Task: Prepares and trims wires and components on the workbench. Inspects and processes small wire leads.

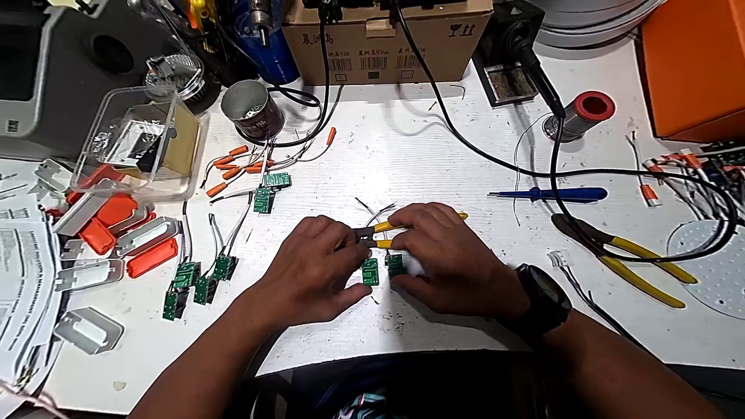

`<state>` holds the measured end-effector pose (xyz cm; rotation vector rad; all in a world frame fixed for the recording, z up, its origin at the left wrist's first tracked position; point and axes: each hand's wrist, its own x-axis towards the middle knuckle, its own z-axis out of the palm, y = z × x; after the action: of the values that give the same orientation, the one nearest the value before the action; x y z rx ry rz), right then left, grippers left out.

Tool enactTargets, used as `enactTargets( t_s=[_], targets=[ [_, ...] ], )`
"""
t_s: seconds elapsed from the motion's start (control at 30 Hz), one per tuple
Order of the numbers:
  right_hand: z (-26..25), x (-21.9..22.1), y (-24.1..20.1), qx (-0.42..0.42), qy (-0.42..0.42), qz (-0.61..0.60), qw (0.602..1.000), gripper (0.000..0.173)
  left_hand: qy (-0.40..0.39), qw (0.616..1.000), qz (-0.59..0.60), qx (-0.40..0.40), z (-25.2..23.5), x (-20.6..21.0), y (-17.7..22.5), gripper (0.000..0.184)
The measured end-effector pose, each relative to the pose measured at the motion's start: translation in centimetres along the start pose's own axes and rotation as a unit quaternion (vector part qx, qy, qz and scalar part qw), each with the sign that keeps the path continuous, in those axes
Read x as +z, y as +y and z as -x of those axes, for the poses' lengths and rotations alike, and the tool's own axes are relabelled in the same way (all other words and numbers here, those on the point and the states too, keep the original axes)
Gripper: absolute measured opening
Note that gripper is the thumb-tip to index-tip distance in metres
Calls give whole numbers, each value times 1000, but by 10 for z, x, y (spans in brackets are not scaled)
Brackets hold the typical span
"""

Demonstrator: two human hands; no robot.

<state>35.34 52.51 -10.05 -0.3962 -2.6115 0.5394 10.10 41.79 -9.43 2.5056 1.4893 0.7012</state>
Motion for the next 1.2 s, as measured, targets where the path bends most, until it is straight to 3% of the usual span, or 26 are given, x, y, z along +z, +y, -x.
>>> enactTargets(
  t_s=[0.23, 0.4, 0.57, 1.0, 1.2],
  targets=[
    [1, -9, 3, 11, 17, -24, 1000, 29, 1, 1000, -3, -3, 1, 0, 0, 46],
    [0, -15, 3, 54, 79, -34, 995, 17, -1, 1000, -1, -4, 2, -2, 0, 47],
    [0, -19, 5, 96, 122, -30, 987, 21, -3, 1000, 4, -2, 2, -3, 0, 50],
    [1, -21, 6, 110, 119, -27, 986, 22, -18, 1000, 7, 12, -1, 2, 6, 38],
    [1, -21, 6, 107, 119, -37, 987, 23, -7, 1000, 12, 10, -1, 3, 6, 48]
  ],
)
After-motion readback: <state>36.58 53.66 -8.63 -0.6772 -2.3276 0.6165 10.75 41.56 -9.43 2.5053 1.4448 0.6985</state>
